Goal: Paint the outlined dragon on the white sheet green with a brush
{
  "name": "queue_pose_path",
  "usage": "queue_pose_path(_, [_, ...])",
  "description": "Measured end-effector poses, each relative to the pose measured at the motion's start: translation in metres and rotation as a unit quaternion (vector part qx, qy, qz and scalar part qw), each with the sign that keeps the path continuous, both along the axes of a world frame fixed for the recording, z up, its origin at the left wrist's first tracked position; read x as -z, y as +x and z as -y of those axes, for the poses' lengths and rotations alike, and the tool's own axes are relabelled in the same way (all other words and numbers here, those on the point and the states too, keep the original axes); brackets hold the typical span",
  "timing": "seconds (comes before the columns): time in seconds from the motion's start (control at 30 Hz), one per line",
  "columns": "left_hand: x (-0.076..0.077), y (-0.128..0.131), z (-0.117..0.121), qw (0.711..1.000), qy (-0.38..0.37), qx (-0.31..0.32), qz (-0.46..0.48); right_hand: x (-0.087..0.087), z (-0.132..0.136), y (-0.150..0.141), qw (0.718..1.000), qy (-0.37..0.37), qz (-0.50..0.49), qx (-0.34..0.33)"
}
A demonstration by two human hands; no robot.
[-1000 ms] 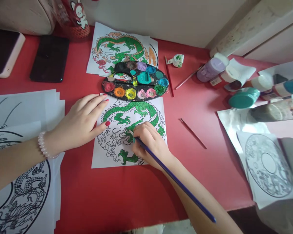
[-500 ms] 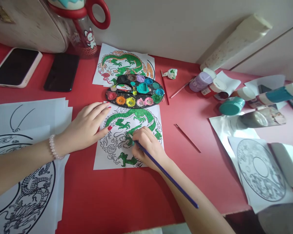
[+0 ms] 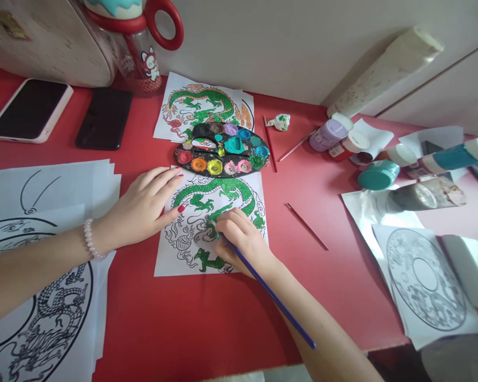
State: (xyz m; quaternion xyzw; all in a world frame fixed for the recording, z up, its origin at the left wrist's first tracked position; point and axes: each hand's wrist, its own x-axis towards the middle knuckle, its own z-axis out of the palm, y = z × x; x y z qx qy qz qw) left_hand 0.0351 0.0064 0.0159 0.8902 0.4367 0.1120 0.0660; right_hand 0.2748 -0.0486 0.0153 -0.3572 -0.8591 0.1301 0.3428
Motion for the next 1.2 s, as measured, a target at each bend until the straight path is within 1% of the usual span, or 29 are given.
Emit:
queue_pose_path(0.27, [0.0008,-0.0009,-0.0002,1.0,-0.006,0.003,0.018,0.0023,-0.0012,0.0005,1.0,0.003,0.003,-0.019])
queue_pose_path(0.4, [0.0004,-0.0011,-0.0001,1.0,-0.006,0.004,0.015,0.0012,-0.0021,0.0003,1.0,0.004,0.011,-0.009])
queue_pose_path(0.53, [0.0001,-0.0006,0.0,1.0,-0.003,0.002,0.005,0.0018,-0.0015,0.0005,1.0,0.002,0.011,-0.019])
queue_pose_path(0.67, [-0.0007,0.0,0.0001,1.0,0.001,0.002,0.005,0.0027,-0.0011,0.0006,1.0,-0.002,0.016,-0.008])
queue_pose_path(1.03, [0.0001,-0.0006,-0.0005,1.0,-0.007,0.003,0.012,0.0008,-0.0022,-0.0003,1.0,-0.002,0.024,-0.01])
queue_pose_path(1.2, [-0.0005,-0.0002,-0.0005,1.0,-0.004,0.002,-0.003,0.0015,-0.0006,0.0005,1.0,-0.007,0.017,-0.012])
